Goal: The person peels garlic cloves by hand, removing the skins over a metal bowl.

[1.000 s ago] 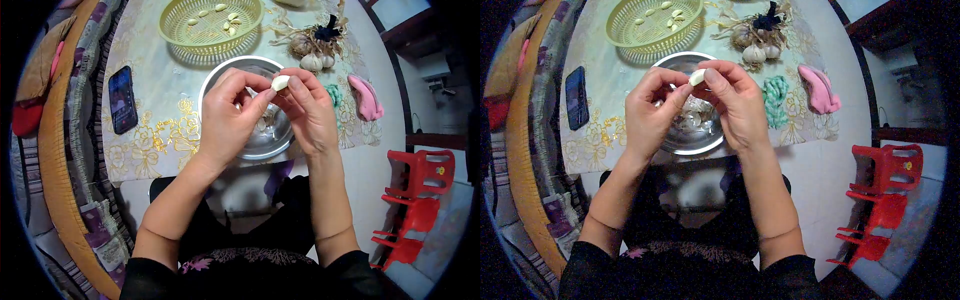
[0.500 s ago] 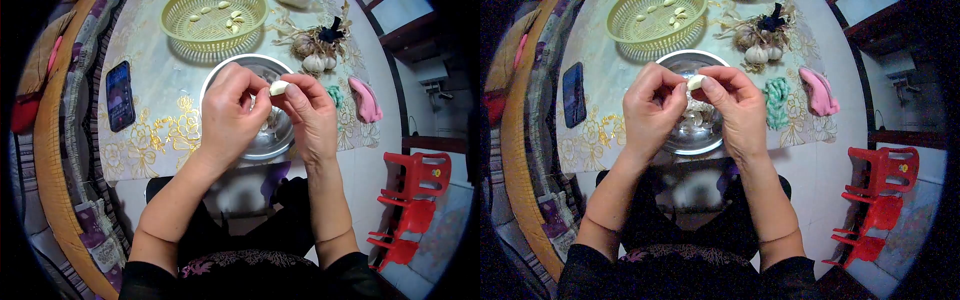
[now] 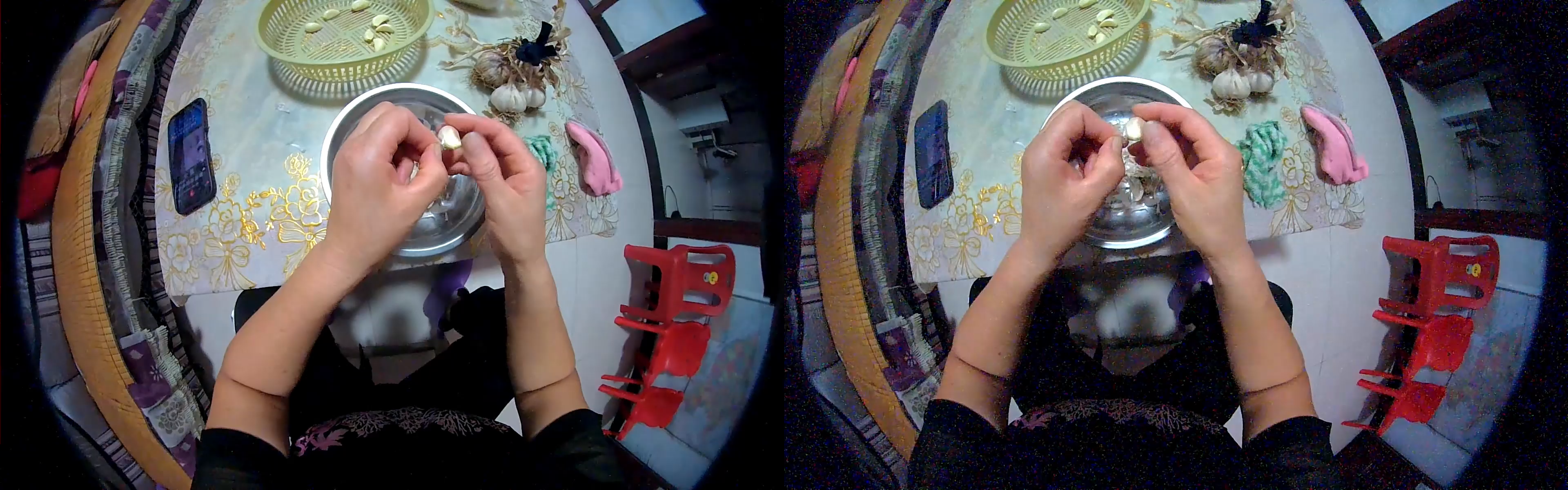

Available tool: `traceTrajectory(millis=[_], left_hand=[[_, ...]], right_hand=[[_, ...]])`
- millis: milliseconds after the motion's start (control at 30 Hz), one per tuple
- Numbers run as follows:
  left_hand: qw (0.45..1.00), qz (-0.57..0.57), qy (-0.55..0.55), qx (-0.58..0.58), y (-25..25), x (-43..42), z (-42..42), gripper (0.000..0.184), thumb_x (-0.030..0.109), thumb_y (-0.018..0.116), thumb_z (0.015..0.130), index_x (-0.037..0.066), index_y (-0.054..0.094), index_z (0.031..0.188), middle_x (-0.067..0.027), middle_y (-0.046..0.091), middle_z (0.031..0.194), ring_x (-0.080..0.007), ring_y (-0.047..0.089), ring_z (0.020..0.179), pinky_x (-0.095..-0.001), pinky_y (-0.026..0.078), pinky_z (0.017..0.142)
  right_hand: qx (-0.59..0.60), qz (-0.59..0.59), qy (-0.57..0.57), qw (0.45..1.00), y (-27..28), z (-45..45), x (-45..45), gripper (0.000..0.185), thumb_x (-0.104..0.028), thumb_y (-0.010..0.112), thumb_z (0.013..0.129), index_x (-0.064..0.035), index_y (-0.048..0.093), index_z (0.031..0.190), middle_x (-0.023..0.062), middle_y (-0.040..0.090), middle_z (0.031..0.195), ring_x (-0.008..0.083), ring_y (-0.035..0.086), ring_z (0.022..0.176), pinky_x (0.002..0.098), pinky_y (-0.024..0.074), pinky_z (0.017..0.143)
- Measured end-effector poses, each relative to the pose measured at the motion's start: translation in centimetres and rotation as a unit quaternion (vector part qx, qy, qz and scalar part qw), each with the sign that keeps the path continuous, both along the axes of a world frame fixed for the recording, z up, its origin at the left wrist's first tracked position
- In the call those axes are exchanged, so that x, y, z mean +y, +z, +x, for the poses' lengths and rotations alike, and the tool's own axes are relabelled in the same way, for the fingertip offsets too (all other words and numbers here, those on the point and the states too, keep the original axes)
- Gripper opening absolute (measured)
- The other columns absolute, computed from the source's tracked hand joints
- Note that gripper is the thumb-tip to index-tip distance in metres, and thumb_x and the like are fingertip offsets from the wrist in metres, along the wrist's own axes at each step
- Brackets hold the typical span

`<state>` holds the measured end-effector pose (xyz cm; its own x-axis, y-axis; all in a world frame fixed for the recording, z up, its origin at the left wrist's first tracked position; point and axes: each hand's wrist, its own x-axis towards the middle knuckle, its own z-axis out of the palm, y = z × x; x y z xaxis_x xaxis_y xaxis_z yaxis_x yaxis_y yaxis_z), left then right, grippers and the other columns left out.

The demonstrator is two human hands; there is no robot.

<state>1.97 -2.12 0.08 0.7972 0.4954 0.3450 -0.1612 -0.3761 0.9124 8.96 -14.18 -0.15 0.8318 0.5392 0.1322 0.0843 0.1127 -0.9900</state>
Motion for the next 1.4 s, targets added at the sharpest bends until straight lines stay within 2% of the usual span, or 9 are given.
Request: traceTrajectory(millis=[133, 267, 467, 633, 667, 767, 1000, 1100, 1400], left_hand=[[0.999, -0.047, -0.023, 0.012, -0.1, 0.0, 0.0, 0.009, 0.001, 0.061, 0.074, 0.001, 0.052, 0.072, -0.0029, 0.049, 0.068, -0.0081, 0.044, 0.055, -0.0226, 0.036, 0.049], [0.987, -0.151, -0.048, 0.009, 0.2, 0.1, -0.2, 0.007, 0.002, 0.059, 0.076, 0.001, 0.053, 0.074, 0.0002, 0.051, 0.068, -0.0049, 0.045, 0.058, -0.0209, 0.038, 0.051], [0.986, -0.164, -0.028, -0.024, 0.6, 0.4, -0.3, 0.003, 0.002, 0.057, 0.077, 0.0, 0.055, 0.076, 0.0006, 0.053, 0.069, -0.005, 0.047, 0.061, -0.0203, 0.039, 0.054], [0.997, -0.075, -0.009, 0.007, 0.0, 1.4, -0.4, 0.005, 0.006, 0.056, 0.081, 0.001, 0.055, 0.079, 0.0015, 0.052, 0.072, -0.0051, 0.047, 0.065, -0.0195, 0.038, 0.059], [0.998, -0.058, -0.008, 0.01, -0.1, 1.5, -0.4, 0.007, 0.007, 0.055, 0.084, 0.002, 0.055, 0.08, 0.0026, 0.052, 0.074, -0.0046, 0.047, 0.068, -0.0188, 0.038, 0.061], [0.993, -0.117, -0.001, -0.008, -0.2, 1.5, -0.2, 0.007, 0.004, 0.059, 0.078, -0.001, 0.056, 0.076, -0.0032, 0.05, 0.068, -0.0078, 0.045, 0.058, -0.0227, 0.036, 0.051], [0.999, 0.03, -0.006, 0.021, -0.2, 0.8, 0.1, 0.013, 0.005, 0.067, 0.073, 0.003, 0.059, 0.082, -0.004, 0.053, 0.078, -0.0102, 0.041, 0.052, -0.0237, 0.035, 0.048], [0.999, 0.042, -0.022, -0.013, 0.2, 0.5, 0.1, 0.016, 0.003, 0.069, 0.074, 0.002, 0.058, 0.086, -0.0007, 0.053, 0.084, -0.0045, 0.041, 0.057, -0.0185, 0.034, 0.051], [0.999, 0.013, -0.049, -0.002, 0.0, 0.3, -0.1, 0.017, 0.003, 0.07, 0.075, 0.003, 0.058, 0.087, 0.0006, 0.054, 0.083, -0.0024, 0.041, 0.058, -0.0169, 0.032, 0.049]], right_hand=[[-0.03, -0.03, 0.004, 0.999, 0.0, 0.0, -0.1, 0.022, -0.015, 0.058, 0.09, 0.0005, 0.06, 0.105, 0.0024, 0.062, 0.088, 0.0081, 0.058, 0.076, 0.0217, 0.0477, 0.069], [0.156, 0.079, 0.032, 0.984, 0.2, 0.1, -0.3, 0.025, -0.019, 0.056, 0.091, 0.0014, 0.06, 0.105, 0.005, 0.063, 0.089, 0.0104, 0.059, 0.077, 0.0237, 0.0499, 0.071], [0.237, 0.137, 0.053, 0.96, -0.1, 1.2, -0.9, 0.03, -0.022, 0.05, 0.094, 0.0034, 0.057, 0.109, 0.0118, 0.063, 0.095, 0.0142, 0.062, 0.079, 0.0276, 0.0524, 0.074], [0.267, 0.169, 0.087, 0.945, 0.4, 1.3, -1.2, 0.033, -0.021, 0.047, 0.095, 0.0047, 0.053, 0.115, 0.0159, 0.061, 0.105, 0.0171, 0.062, 0.084, 0.0293, 0.052, 0.077], [0.265, 0.167, 0.09, 0.945, 0.4, 1.3, -1.2, 0.033, -0.021, 0.047, 0.095, 0.0047, 0.052, 0.115, 0.016, 0.061, 0.105, 0.0172, 0.062, 0.085, 0.0294, 0.0518, 0.078], [0.255, 0.158, 0.097, 0.949, 0.5, 1.2, -1.2, 0.033, -0.02, 0.047, 0.095, 0.0046, 0.051, 0.117, 0.0159, 0.06, 0.106, 0.0172, 0.062, 0.085, 0.0292, 0.0515, 0.078], [0.201, 0.092, 0.072, 0.973, 0.5, 0.8, -1.1, 0.029, -0.017, 0.05, 0.093, 0.0023, 0.055, 0.114, 0.0098, 0.062, 0.101, 0.0128, 0.061, 0.083, 0.0243, 0.0503, 0.075], [0.167, 0.056, 0.058, 0.983, 0.2, 0.7, -0.9, 0.025, -0.015, 0.054, 0.091, 0.0011, 0.059, 0.11, 0.0065, 0.063, 0.096, 0.0107, 0.06, 0.081, 0.0228, 0.0493, 0.073], [0.126, 0.024, 0.042, 0.991, 0.2, 0.2, -0.9, 0.022, -0.016, 0.061, 0.088, 0.0004, 0.062, 0.102, 0.0044, 0.064, 0.092, 0.0095, 0.058, 0.078, 0.0221, 0.0485, 0.072]])
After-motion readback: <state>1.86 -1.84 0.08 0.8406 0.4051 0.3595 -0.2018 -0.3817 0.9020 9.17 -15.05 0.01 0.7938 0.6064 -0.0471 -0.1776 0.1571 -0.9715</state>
